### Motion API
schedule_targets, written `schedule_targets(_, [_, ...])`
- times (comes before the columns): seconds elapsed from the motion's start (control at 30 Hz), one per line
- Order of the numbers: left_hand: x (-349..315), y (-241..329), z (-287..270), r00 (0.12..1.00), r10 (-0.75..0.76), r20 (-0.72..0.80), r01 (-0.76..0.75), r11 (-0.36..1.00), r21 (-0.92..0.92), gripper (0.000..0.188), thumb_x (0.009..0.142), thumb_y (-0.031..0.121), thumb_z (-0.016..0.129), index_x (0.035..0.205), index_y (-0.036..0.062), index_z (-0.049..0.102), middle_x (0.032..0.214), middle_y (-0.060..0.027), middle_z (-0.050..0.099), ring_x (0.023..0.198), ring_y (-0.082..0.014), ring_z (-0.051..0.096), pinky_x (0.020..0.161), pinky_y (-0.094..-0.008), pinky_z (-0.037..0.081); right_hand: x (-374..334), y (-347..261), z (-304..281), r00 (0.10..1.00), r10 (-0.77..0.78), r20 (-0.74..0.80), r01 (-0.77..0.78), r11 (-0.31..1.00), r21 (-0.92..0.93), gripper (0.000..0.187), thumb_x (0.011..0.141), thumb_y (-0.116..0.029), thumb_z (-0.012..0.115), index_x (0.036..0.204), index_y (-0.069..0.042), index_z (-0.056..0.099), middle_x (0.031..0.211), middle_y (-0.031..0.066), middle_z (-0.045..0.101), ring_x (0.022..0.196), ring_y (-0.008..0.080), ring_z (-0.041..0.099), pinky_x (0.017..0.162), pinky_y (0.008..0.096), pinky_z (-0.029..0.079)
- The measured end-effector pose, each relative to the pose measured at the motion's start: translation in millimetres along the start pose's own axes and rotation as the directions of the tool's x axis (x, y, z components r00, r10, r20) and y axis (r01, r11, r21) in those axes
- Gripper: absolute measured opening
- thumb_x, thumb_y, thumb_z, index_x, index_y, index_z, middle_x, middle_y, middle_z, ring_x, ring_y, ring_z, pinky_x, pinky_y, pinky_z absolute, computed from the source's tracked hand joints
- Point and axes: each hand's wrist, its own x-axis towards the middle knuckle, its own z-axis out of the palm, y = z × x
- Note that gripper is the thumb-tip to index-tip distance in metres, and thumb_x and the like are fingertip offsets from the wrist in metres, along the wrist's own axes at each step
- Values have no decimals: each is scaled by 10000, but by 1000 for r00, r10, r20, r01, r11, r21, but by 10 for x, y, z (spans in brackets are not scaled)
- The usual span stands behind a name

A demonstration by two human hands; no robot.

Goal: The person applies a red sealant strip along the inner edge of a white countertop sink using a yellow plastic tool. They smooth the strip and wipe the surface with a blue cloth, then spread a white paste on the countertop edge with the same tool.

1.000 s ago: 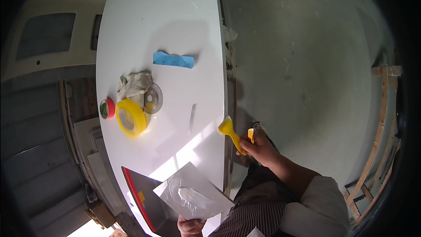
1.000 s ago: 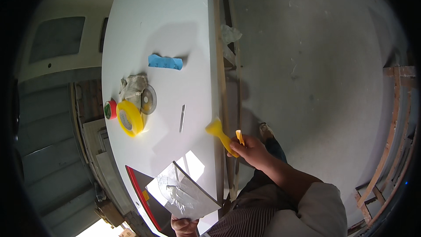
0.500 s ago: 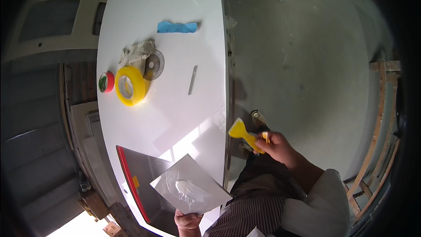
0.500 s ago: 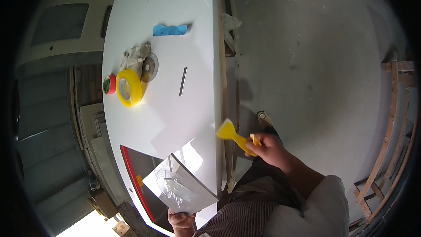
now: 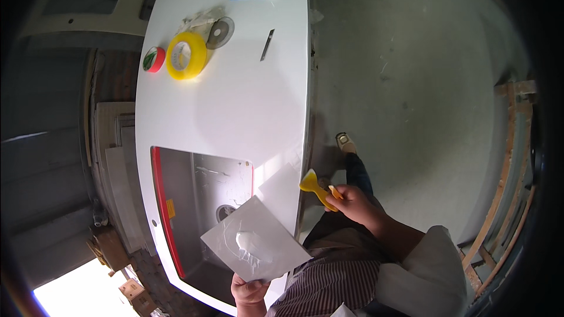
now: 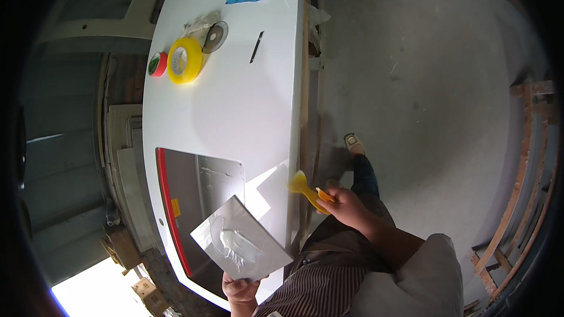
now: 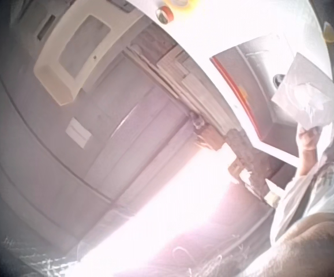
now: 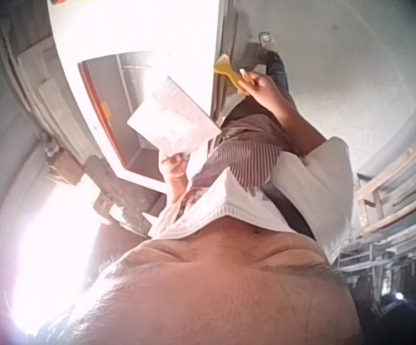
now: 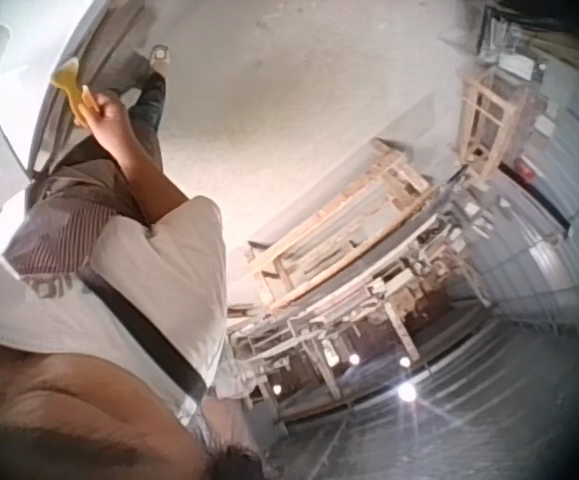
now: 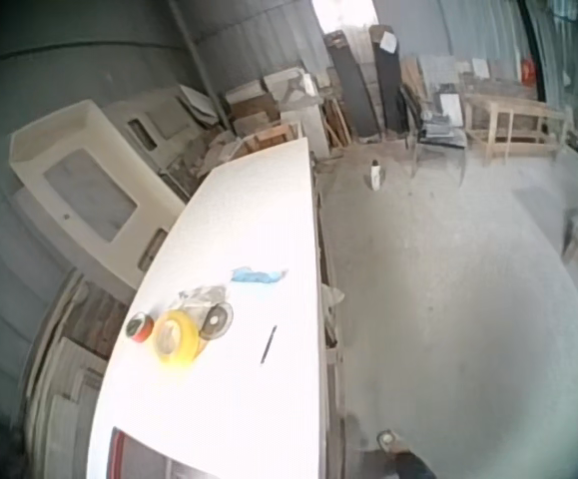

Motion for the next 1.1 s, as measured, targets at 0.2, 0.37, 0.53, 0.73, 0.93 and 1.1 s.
schedule_targets(0.2, [-79,-68,242,997,-64,43,56,984,169,482,792,-81,593,1273,-63,577,1265,-237,602,1188,-436,580,990,-608,461,-857,-699,64,991,-69,112,77,995,-69,147,992,-101,609,1063,24,637,876,57,668,732,130,683,684,256,550])
schedule_targets(0.37, [-162,-176,415,991,-124,-50,134,917,377,455,831,-74,543,1284,-58,574,1298,-204,594,1234,-393,557,1052,-562,424,-1103,-1061,585,957,-52,286,154,925,-347,128,957,-95,661,1018,19,660,772,25,659,649,88,647,600,231,502])
schedule_targets(0.53, [-258,-358,597,992,-75,-100,111,897,429,369,912,-35,566,1280,-56,569,1251,-162,602,1146,-279,587,1003,-415,464,-1125,-906,770,980,-9,199,96,897,-432,154,937,-109,668,1022,15,638,794,51,690,613,105,650,620,255,518])
schedule_targets(0.73, [-520,-582,497,993,8,-120,35,936,350,370,944,-19,553,1309,-79,543,1255,-164,607,1148,-250,594,1000,-348,471,-1131,-746,595,899,248,362,-39,867,-498,124,964,-108,637,964,16,635,796,47,670,612,97,650,573,240,490])
schedule_targets(0.93, [-872,-662,246,989,-20,-145,39,991,131,429,868,-58,532,1295,-83,556,1305,-214,586,1223,-383,561,1050,-495,448,-697,-424,369,986,-54,160,73,991,-112,207,1021,-252,577,973,-56,623,766,28,681,676,61,598,639,219,454])
schedule_targets(1.1, [-1093,-608,12,988,5,-154,0,999,33,428,830,-80,519,1252,-66,593,1325,-227,580,1255,-440,536,1071,-618,410,-161,150,451,998,-46,44,37,983,178,204,1022,-294,570,1042,-96,611,845,26,711,666,17,491,575,192,356])
